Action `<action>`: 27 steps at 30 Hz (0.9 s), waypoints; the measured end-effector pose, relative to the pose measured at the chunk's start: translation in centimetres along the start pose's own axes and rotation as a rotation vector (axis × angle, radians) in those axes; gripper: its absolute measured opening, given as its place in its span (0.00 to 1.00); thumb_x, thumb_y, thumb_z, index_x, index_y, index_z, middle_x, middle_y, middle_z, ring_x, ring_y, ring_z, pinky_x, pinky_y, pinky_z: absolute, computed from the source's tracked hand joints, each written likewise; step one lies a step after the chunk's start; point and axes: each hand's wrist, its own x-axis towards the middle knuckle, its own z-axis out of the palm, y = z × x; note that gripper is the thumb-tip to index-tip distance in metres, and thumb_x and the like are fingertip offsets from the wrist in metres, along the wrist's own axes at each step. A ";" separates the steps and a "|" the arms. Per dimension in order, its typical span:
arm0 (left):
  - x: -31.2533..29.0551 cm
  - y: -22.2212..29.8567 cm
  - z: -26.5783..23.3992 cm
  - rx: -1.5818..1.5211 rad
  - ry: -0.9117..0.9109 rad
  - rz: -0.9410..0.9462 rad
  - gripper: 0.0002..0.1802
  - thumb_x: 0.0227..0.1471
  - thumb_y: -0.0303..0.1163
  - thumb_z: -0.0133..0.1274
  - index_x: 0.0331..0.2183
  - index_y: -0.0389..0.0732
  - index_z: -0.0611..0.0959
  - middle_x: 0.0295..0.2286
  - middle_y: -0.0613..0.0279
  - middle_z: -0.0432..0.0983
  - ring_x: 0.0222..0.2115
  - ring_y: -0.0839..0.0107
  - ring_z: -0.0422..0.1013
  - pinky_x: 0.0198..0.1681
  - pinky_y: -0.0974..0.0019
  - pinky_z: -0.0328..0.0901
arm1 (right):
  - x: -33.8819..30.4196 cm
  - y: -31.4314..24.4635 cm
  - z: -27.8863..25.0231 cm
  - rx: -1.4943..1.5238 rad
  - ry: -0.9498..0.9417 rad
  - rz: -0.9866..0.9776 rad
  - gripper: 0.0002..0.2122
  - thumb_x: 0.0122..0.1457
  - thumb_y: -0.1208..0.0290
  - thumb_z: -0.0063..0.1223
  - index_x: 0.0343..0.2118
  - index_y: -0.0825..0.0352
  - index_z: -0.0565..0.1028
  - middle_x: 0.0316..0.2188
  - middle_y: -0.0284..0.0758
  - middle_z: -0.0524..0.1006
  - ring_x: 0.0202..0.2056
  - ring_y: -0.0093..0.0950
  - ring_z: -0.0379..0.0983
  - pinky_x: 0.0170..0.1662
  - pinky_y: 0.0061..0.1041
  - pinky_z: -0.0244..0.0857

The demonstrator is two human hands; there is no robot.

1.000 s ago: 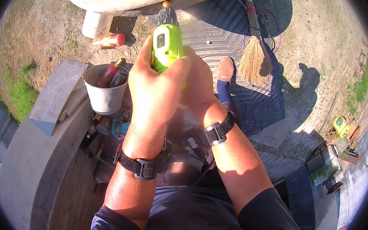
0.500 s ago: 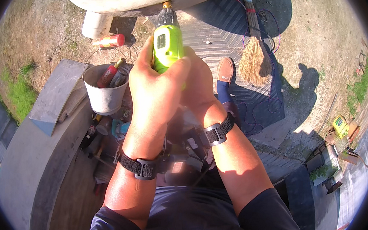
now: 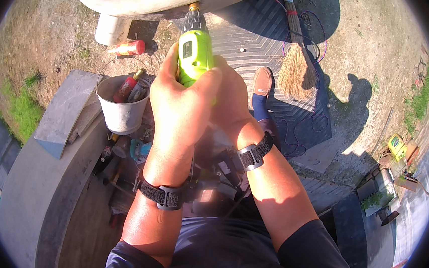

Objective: Drilling a hole into a large ceramic pot using a power drill.

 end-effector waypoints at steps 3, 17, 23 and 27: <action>0.0 0.0 0.0 -0.005 0.001 -0.001 0.32 0.49 0.23 0.60 0.57 0.28 0.73 0.42 0.59 0.78 0.40 0.74 0.74 0.46 0.71 0.68 | 0.0 0.1 0.0 -0.004 0.002 -0.002 0.19 0.53 0.64 0.63 0.42 0.68 0.69 0.29 0.49 0.80 0.35 0.50 0.79 0.37 0.44 0.72; 0.1 -0.1 -0.1 0.014 0.011 0.003 0.32 0.49 0.24 0.60 0.57 0.29 0.74 0.42 0.60 0.78 0.39 0.75 0.74 0.45 0.72 0.68 | -0.1 -0.2 -0.2 -0.002 0.013 -0.019 0.19 0.53 0.64 0.63 0.42 0.68 0.70 0.30 0.49 0.81 0.36 0.50 0.79 0.38 0.44 0.72; 0.0 0.1 0.0 0.005 -0.001 0.001 0.32 0.49 0.24 0.60 0.57 0.29 0.74 0.42 0.60 0.78 0.39 0.75 0.74 0.45 0.72 0.68 | -0.1 -0.1 -0.2 0.013 0.014 -0.003 0.18 0.53 0.64 0.63 0.41 0.68 0.70 0.31 0.49 0.80 0.36 0.51 0.79 0.38 0.45 0.72; 0.0 0.2 0.0 0.006 -0.004 -0.007 0.32 0.49 0.24 0.60 0.57 0.29 0.74 0.41 0.60 0.78 0.39 0.75 0.74 0.44 0.72 0.68 | -0.1 -0.2 -0.1 0.019 0.017 -0.012 0.18 0.53 0.65 0.63 0.41 0.68 0.70 0.31 0.49 0.80 0.36 0.51 0.78 0.38 0.45 0.71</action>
